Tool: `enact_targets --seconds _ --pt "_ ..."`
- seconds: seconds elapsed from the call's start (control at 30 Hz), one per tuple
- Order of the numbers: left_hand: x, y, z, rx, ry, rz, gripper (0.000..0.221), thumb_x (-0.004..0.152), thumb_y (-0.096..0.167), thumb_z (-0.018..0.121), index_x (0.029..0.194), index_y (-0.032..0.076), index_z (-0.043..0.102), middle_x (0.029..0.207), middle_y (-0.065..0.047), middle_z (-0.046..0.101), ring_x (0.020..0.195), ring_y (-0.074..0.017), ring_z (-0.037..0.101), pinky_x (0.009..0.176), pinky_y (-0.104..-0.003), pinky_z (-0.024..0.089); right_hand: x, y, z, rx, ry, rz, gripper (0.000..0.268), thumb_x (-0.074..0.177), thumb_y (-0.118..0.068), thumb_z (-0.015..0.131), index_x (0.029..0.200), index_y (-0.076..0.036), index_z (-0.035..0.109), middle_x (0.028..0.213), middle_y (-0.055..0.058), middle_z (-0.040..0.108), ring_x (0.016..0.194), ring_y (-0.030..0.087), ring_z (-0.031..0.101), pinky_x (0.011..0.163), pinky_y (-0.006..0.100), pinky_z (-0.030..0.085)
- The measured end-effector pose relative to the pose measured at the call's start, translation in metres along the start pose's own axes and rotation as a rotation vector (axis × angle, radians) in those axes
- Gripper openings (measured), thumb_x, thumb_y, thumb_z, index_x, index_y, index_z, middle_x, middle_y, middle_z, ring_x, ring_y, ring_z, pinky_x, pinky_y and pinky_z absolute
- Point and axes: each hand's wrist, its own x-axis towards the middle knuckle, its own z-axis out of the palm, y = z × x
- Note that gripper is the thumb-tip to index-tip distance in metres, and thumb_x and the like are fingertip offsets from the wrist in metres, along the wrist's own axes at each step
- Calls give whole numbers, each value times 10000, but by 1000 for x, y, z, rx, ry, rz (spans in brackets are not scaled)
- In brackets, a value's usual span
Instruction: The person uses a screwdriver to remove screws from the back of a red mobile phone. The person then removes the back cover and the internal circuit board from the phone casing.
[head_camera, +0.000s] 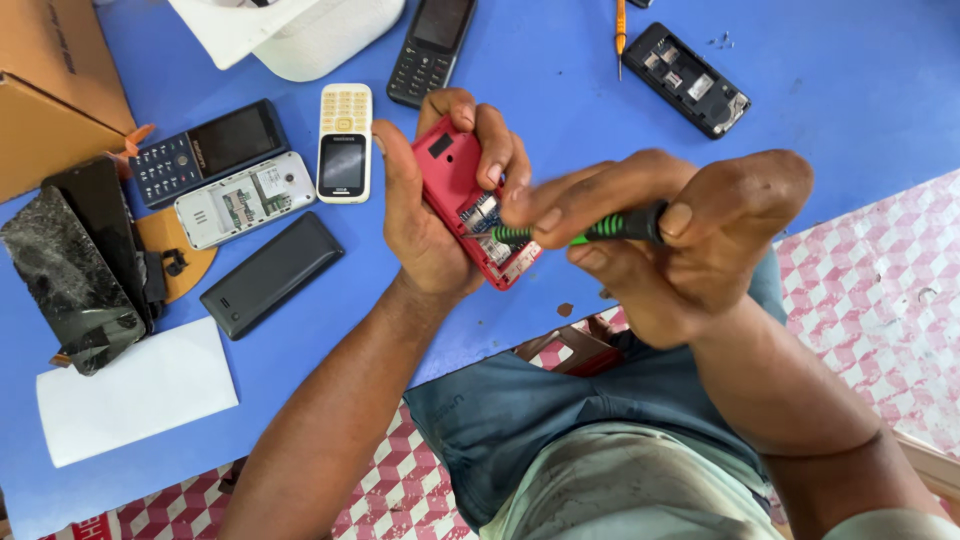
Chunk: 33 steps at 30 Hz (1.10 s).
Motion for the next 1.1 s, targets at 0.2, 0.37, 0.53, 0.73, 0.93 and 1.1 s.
enact_targets --seconds 0.2,0.37,0.53,0.73,0.93,1.1 --pt "-2 -4 3 44 -32 -9 578 1115 664 369 1141 95 464 858 -73 484 774 -182 522 739 -289 463 -7 3 8 -157 71 -170 564 866 47 812 1171 -148 380 1037 183 586 919 299 731 787 433 676" --pt "0 3 7 -10 -28 -28 570 1081 658 363 1157 102 458 880 -68 487 766 -165 536 715 -297 487 -17 -1 3 -116 91 -8 559 897 69 742 1233 -171 365 1054 196 630 918 300 760 794 437 690" --pt "0 -1 7 -75 -8 -79 557 1022 644 357 1151 110 451 901 -68 503 755 -166 562 636 -328 529 -20 0 0 -152 126 -26 578 914 91 700 1270 -185 338 1063 207 650 914 307 775 802 453 694" --pt "-1 1 2 8 -59 -4 568 1126 648 362 1152 89 460 878 -79 507 779 -161 555 746 -274 482 -15 -9 7 -179 92 38 562 947 84 645 1283 -204 298 1111 222 628 938 329 746 835 448 669" --pt "1 4 2 36 -81 -11 568 1109 654 347 1148 98 456 875 -73 514 761 -156 560 718 -271 498 -20 4 8 -223 176 2 580 940 58 711 1242 -178 275 1046 211 580 813 266 718 749 396 702" --pt "3 9 2 114 -120 -22 576 1129 664 345 1139 98 448 875 -81 520 754 -159 560 750 -281 501 -27 5 2 -202 274 41 585 965 34 710 1247 -220 265 1042 183 610 776 232 726 728 386 662"
